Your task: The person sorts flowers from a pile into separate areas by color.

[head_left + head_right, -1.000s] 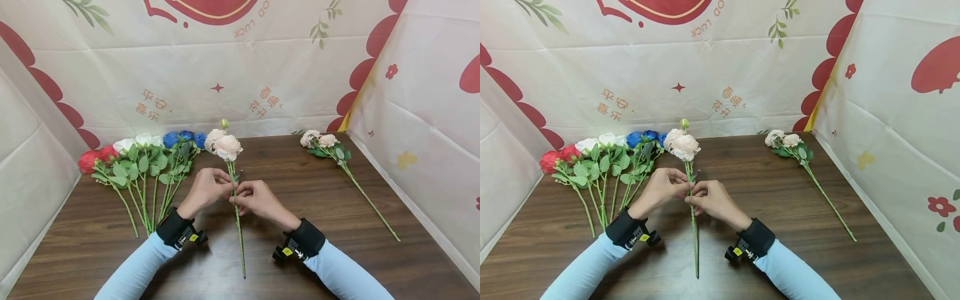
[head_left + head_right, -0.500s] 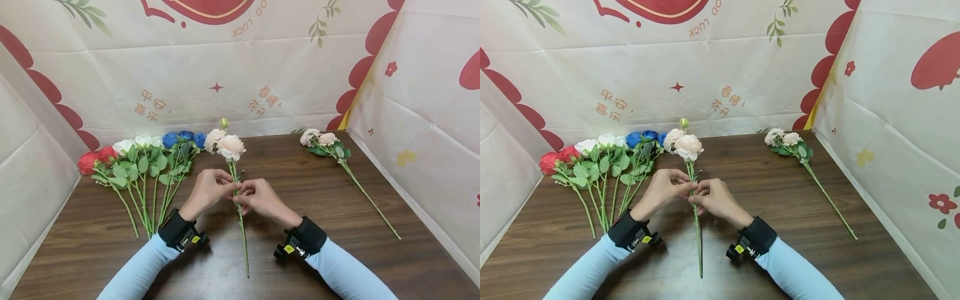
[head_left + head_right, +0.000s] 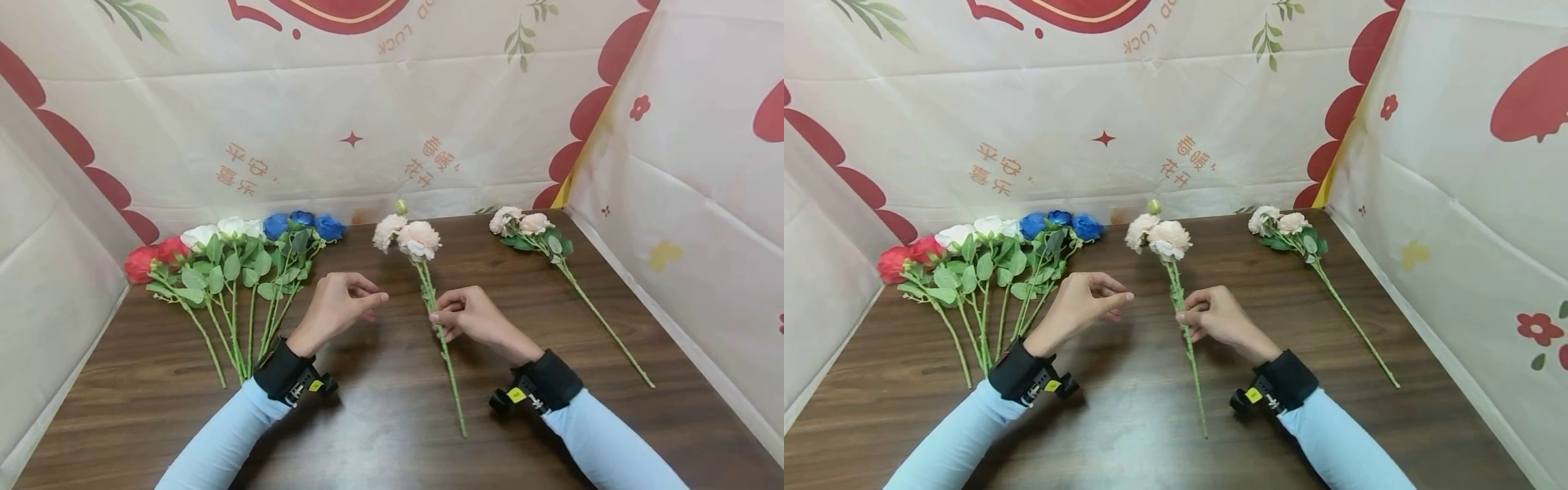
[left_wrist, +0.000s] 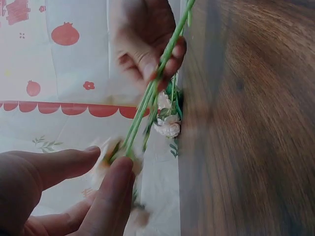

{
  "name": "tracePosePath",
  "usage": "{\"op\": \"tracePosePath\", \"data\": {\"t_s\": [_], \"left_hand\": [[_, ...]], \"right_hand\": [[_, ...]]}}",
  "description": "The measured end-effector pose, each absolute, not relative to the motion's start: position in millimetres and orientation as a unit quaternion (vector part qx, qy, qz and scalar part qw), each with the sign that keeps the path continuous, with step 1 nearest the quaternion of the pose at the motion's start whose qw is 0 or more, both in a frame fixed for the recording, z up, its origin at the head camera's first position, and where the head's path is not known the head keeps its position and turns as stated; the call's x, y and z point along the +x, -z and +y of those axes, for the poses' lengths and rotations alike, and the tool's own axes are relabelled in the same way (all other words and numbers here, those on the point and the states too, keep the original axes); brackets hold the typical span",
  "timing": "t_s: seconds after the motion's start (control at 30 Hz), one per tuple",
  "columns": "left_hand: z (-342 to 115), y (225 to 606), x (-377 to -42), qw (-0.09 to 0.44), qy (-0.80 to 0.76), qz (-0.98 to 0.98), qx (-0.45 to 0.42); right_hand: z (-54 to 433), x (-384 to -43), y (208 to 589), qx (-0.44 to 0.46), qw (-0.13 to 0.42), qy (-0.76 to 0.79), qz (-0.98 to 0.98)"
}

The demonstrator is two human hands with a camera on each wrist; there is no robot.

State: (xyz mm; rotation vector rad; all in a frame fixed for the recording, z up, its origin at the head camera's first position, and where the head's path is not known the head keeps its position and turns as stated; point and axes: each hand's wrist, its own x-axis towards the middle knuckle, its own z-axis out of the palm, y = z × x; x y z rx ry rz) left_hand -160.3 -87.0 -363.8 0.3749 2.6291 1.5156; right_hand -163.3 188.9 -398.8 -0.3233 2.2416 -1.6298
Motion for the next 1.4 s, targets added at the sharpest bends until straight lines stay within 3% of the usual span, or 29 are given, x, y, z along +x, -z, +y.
{"op": "tracePosePath", "data": {"t_s": [0.57,0.9,1.4], "left_hand": [[-87,366,-160,0.046,-0.471,0.872,0.126],[-86,366,-158,0.053,-0.48,0.865,0.135],[-88,365,-158,0.063,-0.489,0.859,0.142]], "right_hand": [[317,-171,413,-0.001,0.167,0.484,0.859],[352,-172,409,0.02,0.171,0.452,0.875],[366,-166,398,0.036,0.155,0.393,0.905]]}}
